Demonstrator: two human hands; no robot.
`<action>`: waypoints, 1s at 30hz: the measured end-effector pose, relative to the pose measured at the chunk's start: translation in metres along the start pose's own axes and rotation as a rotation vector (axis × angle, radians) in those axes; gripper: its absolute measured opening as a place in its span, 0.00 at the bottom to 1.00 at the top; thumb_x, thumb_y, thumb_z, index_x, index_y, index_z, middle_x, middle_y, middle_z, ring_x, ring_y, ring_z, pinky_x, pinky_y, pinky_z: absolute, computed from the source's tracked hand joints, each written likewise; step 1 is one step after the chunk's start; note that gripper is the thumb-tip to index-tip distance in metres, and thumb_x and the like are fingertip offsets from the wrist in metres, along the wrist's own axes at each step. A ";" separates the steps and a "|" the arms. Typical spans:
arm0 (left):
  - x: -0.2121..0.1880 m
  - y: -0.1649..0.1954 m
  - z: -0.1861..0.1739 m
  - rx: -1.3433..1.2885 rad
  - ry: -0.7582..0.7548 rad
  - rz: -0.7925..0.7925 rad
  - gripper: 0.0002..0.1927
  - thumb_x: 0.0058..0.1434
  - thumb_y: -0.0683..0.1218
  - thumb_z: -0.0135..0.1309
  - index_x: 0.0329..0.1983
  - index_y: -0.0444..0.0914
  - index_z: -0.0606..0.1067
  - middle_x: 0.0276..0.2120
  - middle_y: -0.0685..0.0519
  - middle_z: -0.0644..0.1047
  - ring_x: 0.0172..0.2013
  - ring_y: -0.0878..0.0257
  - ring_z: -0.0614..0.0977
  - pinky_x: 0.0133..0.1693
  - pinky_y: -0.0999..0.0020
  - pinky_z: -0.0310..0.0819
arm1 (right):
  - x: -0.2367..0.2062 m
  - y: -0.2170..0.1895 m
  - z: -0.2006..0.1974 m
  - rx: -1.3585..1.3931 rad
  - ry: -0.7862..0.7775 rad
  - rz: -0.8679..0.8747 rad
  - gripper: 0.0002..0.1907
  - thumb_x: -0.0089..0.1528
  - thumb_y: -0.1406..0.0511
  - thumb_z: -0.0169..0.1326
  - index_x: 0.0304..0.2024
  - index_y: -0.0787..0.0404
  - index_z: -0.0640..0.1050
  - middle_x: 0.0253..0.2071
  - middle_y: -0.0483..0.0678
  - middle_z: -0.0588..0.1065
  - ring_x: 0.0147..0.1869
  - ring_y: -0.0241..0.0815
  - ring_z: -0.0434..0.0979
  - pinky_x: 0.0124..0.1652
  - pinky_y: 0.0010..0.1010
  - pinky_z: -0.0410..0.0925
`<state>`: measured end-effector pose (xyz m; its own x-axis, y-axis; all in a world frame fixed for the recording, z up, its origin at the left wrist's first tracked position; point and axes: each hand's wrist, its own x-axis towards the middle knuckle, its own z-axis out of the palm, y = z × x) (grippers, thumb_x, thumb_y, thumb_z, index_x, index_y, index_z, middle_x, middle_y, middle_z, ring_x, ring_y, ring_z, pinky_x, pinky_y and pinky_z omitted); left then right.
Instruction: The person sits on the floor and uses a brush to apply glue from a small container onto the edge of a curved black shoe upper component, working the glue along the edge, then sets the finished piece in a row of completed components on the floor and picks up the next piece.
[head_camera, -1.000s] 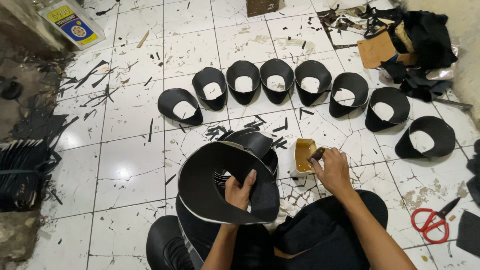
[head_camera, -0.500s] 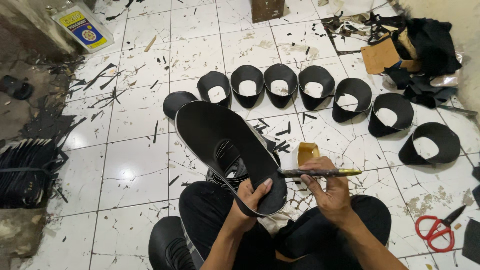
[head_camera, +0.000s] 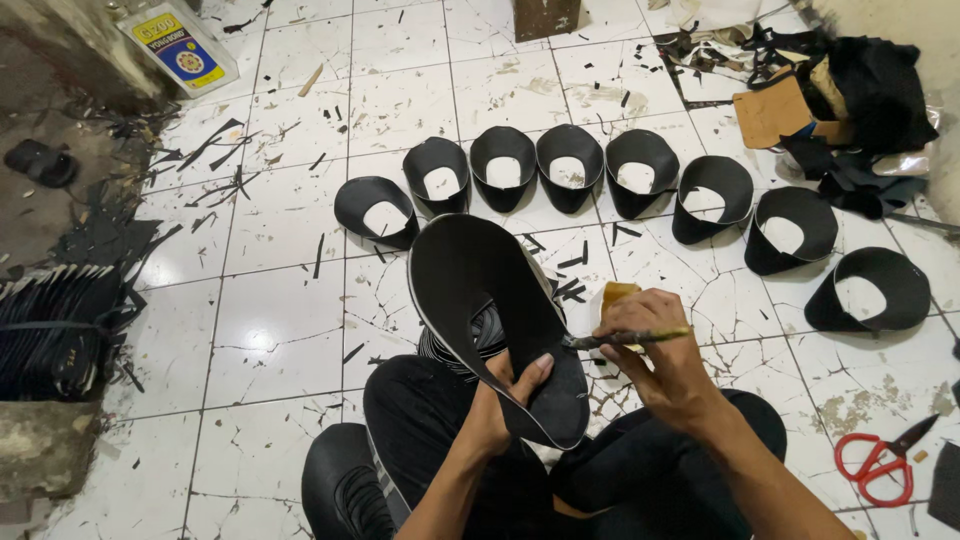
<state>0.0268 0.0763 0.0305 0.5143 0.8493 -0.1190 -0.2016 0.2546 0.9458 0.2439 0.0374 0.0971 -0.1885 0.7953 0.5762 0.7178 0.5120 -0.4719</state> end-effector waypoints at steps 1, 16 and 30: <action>0.003 -0.004 0.000 -0.011 0.024 0.001 0.13 0.70 0.48 0.52 0.41 0.31 0.76 0.29 0.59 0.77 0.29 0.74 0.75 0.31 0.77 0.72 | 0.001 -0.002 -0.002 0.034 -0.034 0.037 0.06 0.62 0.66 0.56 0.42 0.57 0.77 0.41 0.47 0.76 0.51 0.48 0.74 0.56 0.43 0.62; 0.009 -0.001 0.001 0.035 0.133 0.310 0.03 0.67 0.35 0.51 0.40 0.32 0.75 0.30 0.59 0.75 0.32 0.74 0.74 0.35 0.78 0.70 | -0.013 -0.010 0.000 0.001 -0.113 0.020 0.07 0.58 0.68 0.58 0.40 0.59 0.76 0.36 0.45 0.77 0.46 0.45 0.77 0.60 0.47 0.61; 0.033 -0.049 -0.024 -0.447 0.303 0.167 0.13 0.75 0.48 0.44 0.45 0.34 0.74 0.35 0.58 0.75 0.36 0.70 0.76 0.39 0.75 0.71 | -0.032 0.001 0.000 0.417 -0.209 0.375 0.07 0.65 0.63 0.52 0.42 0.57 0.79 0.43 0.46 0.76 0.52 0.47 0.78 0.57 0.45 0.70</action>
<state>0.0335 0.1031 -0.0274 0.1957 0.9730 -0.1227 -0.6272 0.2204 0.7471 0.2507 0.0123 0.0784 -0.1315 0.9718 0.1957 0.4449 0.2343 -0.8644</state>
